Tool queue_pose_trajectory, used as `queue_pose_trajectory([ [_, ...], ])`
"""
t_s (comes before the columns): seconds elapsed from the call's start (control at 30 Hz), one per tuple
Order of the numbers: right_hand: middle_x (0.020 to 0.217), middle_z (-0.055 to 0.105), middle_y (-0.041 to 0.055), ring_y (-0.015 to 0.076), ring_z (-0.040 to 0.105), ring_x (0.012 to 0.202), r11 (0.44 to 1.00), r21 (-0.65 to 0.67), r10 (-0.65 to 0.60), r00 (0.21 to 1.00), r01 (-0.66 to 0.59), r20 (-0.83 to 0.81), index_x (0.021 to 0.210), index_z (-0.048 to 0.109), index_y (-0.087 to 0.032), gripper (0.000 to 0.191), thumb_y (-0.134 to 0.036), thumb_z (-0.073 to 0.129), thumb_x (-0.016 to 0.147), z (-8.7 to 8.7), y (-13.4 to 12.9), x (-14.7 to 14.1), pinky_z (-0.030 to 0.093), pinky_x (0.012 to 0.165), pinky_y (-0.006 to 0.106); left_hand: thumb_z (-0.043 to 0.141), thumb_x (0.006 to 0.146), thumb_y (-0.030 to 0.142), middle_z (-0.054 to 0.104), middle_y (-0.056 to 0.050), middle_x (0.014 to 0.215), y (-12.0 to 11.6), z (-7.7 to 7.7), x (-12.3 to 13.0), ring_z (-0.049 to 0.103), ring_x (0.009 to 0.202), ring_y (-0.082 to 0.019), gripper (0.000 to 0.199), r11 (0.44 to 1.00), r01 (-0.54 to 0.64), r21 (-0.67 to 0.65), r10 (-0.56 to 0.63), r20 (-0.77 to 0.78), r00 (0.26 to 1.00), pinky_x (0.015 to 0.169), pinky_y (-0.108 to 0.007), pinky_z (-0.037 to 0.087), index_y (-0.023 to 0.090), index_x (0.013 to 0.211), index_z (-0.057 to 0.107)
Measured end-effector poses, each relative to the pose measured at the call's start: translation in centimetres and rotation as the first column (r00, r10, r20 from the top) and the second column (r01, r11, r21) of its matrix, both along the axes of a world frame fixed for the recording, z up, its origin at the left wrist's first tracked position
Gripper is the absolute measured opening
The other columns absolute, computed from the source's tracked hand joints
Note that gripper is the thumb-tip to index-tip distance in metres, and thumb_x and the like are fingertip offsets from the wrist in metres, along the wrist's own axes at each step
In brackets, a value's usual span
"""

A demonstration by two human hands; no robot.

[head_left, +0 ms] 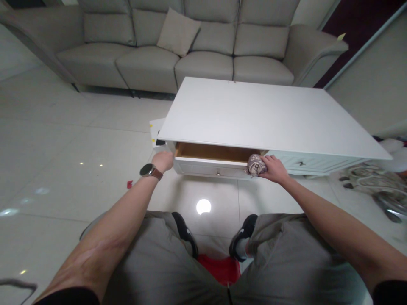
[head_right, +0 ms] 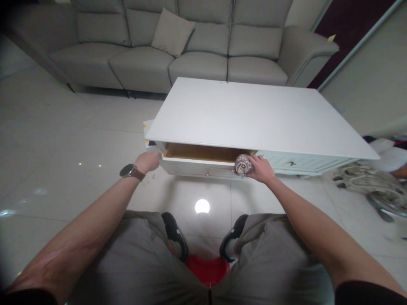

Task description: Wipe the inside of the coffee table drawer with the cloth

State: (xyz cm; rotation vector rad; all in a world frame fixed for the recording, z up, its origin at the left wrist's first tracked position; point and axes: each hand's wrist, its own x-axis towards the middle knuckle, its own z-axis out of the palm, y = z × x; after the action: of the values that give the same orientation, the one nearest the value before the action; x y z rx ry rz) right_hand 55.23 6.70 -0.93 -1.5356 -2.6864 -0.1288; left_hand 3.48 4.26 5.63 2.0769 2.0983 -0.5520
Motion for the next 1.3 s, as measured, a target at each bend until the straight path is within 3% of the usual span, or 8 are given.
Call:
queue_pose_trajectory([
  [1.3,0.119,0.062,0.0146,0.0362,0.051,0.108,1.000,-0.014,-0.011,1.000,0.012,0.014,0.142,0.047,-0.020,0.077,-0.050,0.071,0.076,0.24,-0.08,-0.50,0.043,0.079,0.042,0.042,0.090,0.017,0.073,-0.021,0.117,-0.30,0.62,0.44,0.069,0.109,-0.031,0.043,1.000,0.006,-0.010,-0.006,-0.015,1.000,0.090,-0.037,0.056,0.013,0.122,0.071],
])
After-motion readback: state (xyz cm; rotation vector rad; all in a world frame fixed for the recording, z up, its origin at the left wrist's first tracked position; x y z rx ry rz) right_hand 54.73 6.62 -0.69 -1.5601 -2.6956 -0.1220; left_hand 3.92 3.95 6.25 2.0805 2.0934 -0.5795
